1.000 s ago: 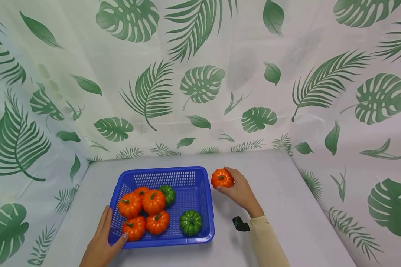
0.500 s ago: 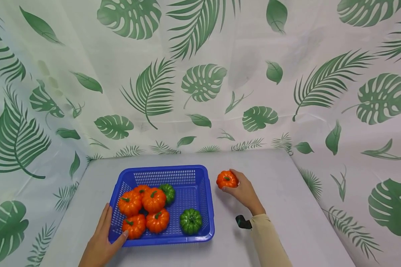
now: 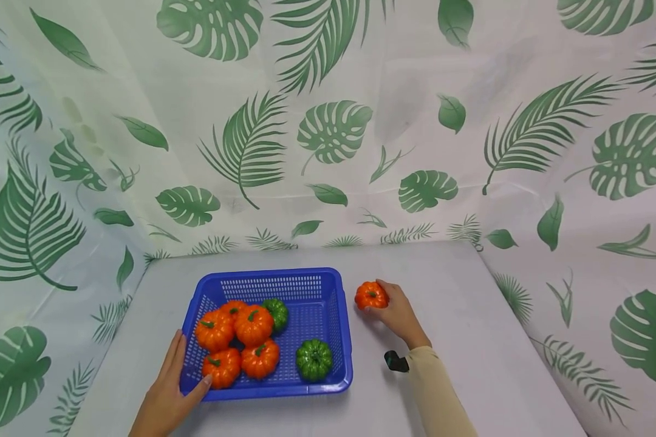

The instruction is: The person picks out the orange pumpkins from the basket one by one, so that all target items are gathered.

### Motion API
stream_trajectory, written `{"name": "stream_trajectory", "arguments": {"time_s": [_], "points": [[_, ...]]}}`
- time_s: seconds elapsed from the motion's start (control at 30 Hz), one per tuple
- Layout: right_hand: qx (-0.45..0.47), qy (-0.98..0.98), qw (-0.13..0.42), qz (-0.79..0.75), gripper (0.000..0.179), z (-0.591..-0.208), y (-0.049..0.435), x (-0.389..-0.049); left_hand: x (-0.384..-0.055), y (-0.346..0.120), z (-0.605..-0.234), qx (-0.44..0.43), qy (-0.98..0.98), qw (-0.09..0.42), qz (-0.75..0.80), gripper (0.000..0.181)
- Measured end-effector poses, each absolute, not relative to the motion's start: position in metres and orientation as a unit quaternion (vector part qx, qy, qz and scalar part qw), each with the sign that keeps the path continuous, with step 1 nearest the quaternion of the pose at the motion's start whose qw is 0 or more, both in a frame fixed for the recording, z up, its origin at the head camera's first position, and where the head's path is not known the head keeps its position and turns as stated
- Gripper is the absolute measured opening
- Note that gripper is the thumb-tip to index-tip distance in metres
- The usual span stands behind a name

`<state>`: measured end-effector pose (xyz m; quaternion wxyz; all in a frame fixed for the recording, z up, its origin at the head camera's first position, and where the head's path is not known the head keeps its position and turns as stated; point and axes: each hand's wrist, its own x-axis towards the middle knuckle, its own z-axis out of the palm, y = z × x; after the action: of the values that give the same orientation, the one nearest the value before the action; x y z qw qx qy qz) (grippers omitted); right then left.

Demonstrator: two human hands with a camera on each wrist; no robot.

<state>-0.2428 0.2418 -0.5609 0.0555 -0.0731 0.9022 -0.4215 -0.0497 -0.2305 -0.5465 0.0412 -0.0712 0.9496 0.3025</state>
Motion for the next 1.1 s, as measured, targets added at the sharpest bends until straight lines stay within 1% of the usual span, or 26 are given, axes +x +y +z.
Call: {"name": "stream_trajectory", "arguments": {"time_s": [0.47,0.63,0.73,0.87,1.1], "points": [[-0.07,0.91,0.065,-0.404,0.081,-0.576,0.234,-0.245,-0.051,-0.232,-0.546,-0.057,0.946,0.02,0.319,0.114],[-0.081,0.908,0.059,-0.406,0.08,-0.579,0.233,-0.245,-0.052,-0.233,-0.545,-0.065,0.942,0.03,0.328,0.114],[-0.086,0.909,0.064,-0.404,0.083,-0.579,0.232,-0.245,-0.051,-0.233,-0.543,-0.069,0.941,0.032,0.33,0.114],[-0.095,0.91,0.065,-0.399,0.088,-0.579,0.232,-0.245,-0.051,-0.232,-0.543,-0.062,0.941,0.021,0.331,0.113],[-0.08,0.905,0.078,-0.411,0.095,-0.579,0.234,-0.244,-0.051,-0.232,-0.546,-0.056,0.942,0.008,0.331,0.111]]}}
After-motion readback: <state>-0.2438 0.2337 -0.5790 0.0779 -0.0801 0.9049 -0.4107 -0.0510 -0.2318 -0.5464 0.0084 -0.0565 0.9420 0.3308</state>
